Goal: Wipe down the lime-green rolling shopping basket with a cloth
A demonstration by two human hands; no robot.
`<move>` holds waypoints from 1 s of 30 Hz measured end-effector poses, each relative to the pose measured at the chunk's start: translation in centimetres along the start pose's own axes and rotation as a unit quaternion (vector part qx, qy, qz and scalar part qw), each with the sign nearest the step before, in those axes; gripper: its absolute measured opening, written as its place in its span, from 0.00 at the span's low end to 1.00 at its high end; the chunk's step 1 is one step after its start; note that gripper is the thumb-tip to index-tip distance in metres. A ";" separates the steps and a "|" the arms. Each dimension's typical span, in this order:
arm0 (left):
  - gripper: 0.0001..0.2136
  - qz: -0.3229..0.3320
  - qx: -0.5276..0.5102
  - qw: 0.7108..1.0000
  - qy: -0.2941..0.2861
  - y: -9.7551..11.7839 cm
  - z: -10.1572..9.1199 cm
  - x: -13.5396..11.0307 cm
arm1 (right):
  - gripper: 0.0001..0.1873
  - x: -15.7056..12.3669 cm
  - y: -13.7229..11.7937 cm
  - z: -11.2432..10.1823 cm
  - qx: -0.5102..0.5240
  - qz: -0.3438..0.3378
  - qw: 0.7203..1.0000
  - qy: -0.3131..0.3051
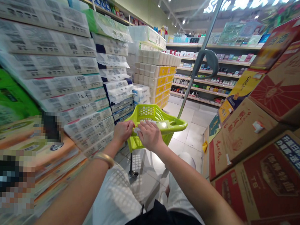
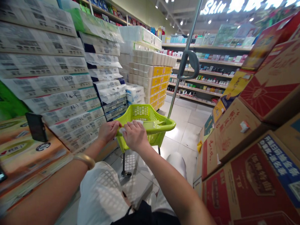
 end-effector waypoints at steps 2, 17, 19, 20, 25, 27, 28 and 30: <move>0.23 -0.001 -0.006 1.000 0.001 -0.3 -0.1 0.0 | 0.19 -0.2 0.9 -0.6 0.005 0.002 1.000 0.004; 0.23 -0.006 0.011 1.000 0.007 -0.3 -0.1 -0.2 | 0.20 -0.3 0.9 -0.8 -0.040 0.062 0.997 0.001; 0.23 -0.004 0.010 1.000 0.010 -0.5 -0.2 -0.2 | 0.20 0.3 -0.1 -0.2 -0.024 0.025 0.999 -0.015; 0.23 -0.003 0.009 1.000 0.011 -0.6 -0.2 -0.2 | 0.20 0.5 -0.2 -0.1 -0.018 0.014 1.000 -0.022; 0.23 -0.005 -0.003 1.000 0.018 -1.0 -0.1 -0.2 | 0.21 0.2 2.7 -1.4 -0.023 0.050 0.998 -0.039; 0.23 -0.004 0.000 1.000 0.019 -0.9 0.0 -0.2 | 0.21 -0.2 4.6 -2.4 -0.051 0.094 0.993 -0.047; 0.23 -0.002 0.003 1.000 0.018 -0.8 0.0 -0.2 | 0.21 -0.5 5.4 -2.9 -0.065 0.115 0.990 -0.051; 0.22 0.001 0.010 1.000 0.017 -0.6 0.1 -0.3 | 0.22 -0.9 6.3 -3.5 -0.088 0.150 0.983 -0.057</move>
Point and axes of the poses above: each hand's wrist, its own x-axis towards the middle knuckle, its own z-axis out of the palm, y = z × x, the point moved 2 cm from there along x, towards the middle knuckle, and after that the axes turned 13 degrees about y, right-handed, at the moved point
